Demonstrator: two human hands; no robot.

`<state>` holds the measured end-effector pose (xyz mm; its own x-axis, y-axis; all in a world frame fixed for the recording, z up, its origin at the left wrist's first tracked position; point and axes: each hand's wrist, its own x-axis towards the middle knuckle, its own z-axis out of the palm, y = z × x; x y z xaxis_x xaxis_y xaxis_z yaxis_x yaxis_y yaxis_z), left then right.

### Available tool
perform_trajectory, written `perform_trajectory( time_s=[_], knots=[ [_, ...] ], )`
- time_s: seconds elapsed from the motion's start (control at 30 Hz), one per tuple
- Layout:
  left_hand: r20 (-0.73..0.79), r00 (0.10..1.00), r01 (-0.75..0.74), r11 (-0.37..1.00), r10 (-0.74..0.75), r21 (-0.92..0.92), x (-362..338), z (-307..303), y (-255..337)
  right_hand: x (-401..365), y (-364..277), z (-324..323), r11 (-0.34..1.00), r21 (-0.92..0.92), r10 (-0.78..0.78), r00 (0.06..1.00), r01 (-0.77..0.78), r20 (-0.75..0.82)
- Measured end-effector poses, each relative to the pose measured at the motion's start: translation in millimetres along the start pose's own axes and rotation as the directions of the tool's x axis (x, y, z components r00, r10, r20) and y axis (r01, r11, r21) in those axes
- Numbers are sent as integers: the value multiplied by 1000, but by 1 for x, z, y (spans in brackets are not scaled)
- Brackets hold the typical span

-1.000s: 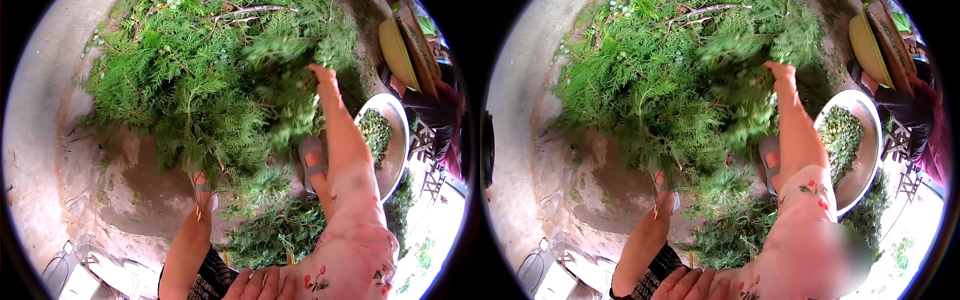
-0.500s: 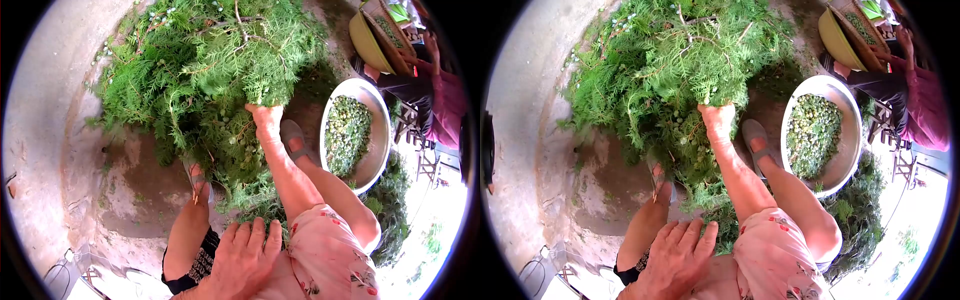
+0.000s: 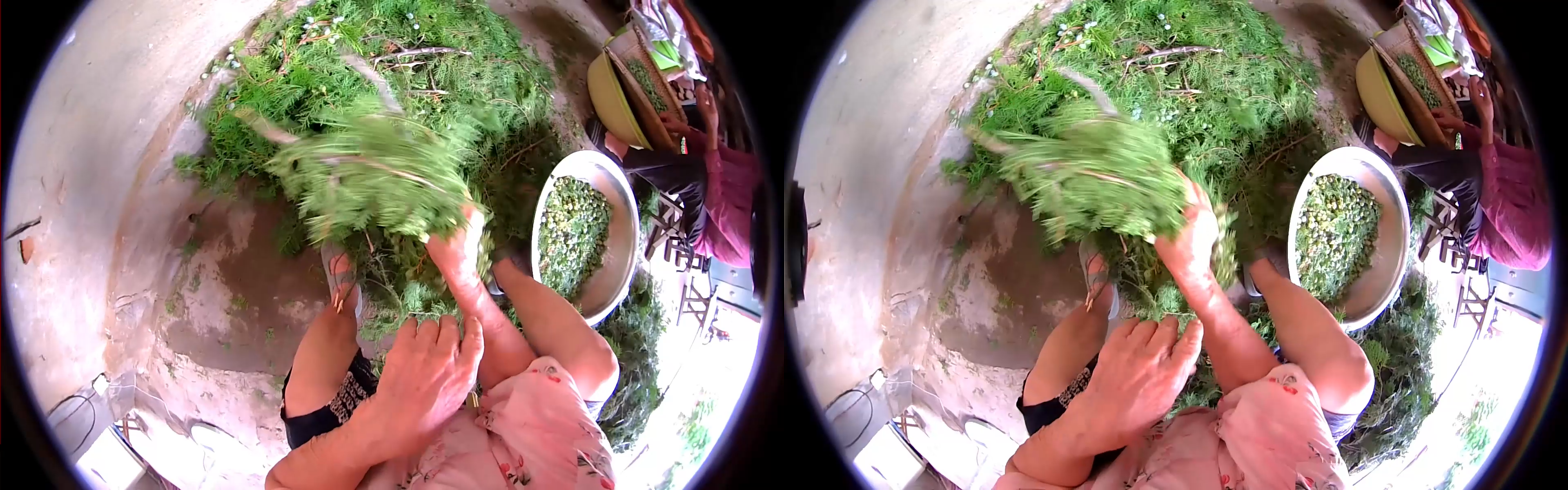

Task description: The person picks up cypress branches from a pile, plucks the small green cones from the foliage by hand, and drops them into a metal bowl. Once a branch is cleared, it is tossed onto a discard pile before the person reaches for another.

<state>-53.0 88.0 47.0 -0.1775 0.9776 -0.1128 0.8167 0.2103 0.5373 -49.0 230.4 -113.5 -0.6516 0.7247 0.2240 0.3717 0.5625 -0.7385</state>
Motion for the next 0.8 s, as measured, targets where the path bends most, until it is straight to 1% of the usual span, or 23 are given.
perform_trajectory(
  time_s=[0.03, 0.07, 0.13, 0.2, 0.27, 0.3, 0.33, 0.37, 0.4, 0.47, 0.53, 0.57, 0.6, 0.63, 0.67, 0.7, 0.73, 0.77, 0.8],
  knots=[
    [3, 1000, -4, 1000, 4, -4, 0, -2, -1, 18, -29, -7, 999, 29, -29, 999, 30, -24],
    [3, 1000, 12, 1000, -12, 4, 1, -3, -1, 31, -50, -15, 982, -125, -135, 989, 142, 59],
    [3, 1000, 25, 1000, -25, 6, 2, -5, -2, 49, -73, -21, 943, -255, -147, 954, 215, 263],
    [-56, 998, -8, 997, 13, 81, 2, -3, -2, 58, -76, -7, 907, -350, -164, 961, 237, 225],
    [-29, 1000, -5, 997, 7, 77, 3, -3, -2, 59, -54, 9, 870, -380, -248, 944, 315, 217],
    [-22, 1000, -12, 997, 14, 80, 4, -2, -2, 57, -43, 10, 878, -367, -208, 936, 307, 285],
    [-17, 1000, -15, 996, 17, 83, 5, -2, -2, 51, -33, 10, 904, -311, -193, 928, 294, 318],
    [65, 997, 26, 997, -30, 70, 7, -5, 0, 38, -20, 10, 932, -244, -173, 922, 266, 345],
    [72, 997, 35, 997, -39, 66, 6, -4, 1, 26, -7, 12, 956, -174, -160, 914, 238, 372],
    [35, 999, 3, 996, -6, 89, 7, -3, -1, -2, 16, 16, 986, 9, -161, 929, 168, 334],
    [42, 999, 24, 993, -29, 114, 9, -3, 1, -30, 42, 23, 998, -53, -10, 925, 32, 380],
    [20, 1000, 4, 993, -6, 118, 9, 1, 0, -39, 44, 20, 988, -134, 133, 891, -83, 434],
    [-3, 1000, -14, 992, 15, 122, 10, 3, 0, -47, 46, 18, 957, -223, 273, 836, -186, 475],
    [78, 997, 7, 985, -21, 171, 14, -2, 3, -52, 42, 14, 901, -327, 424, 741, -285, 521],
    [77, 997, 19, 985, -33, 169, 15, 0, 5, -71, 40, 13, 903, -326, 419, 736, -280, 531],
    [57, 998, -6, 978, -6, 208, 14, 3, 5, -97, 41, 14, 946, 81, 270, 904, -313, 332],
    [39, 999, -32, 968, 23, 248, 15, 5, 6, -115, 46, 19, 860, 468, 202, 978, -203, 53],
    [111, 994, -46, 971, 19, 237, 15, 3, 8, -123, 60, 29, 859, 470, 199, 978, -203, 61],
    [107, 994, -37, 970, 11, 240, 15, 6, 9, -130, 81, 43, 929, 277, 238, 969, -246, 63]
  ],
)
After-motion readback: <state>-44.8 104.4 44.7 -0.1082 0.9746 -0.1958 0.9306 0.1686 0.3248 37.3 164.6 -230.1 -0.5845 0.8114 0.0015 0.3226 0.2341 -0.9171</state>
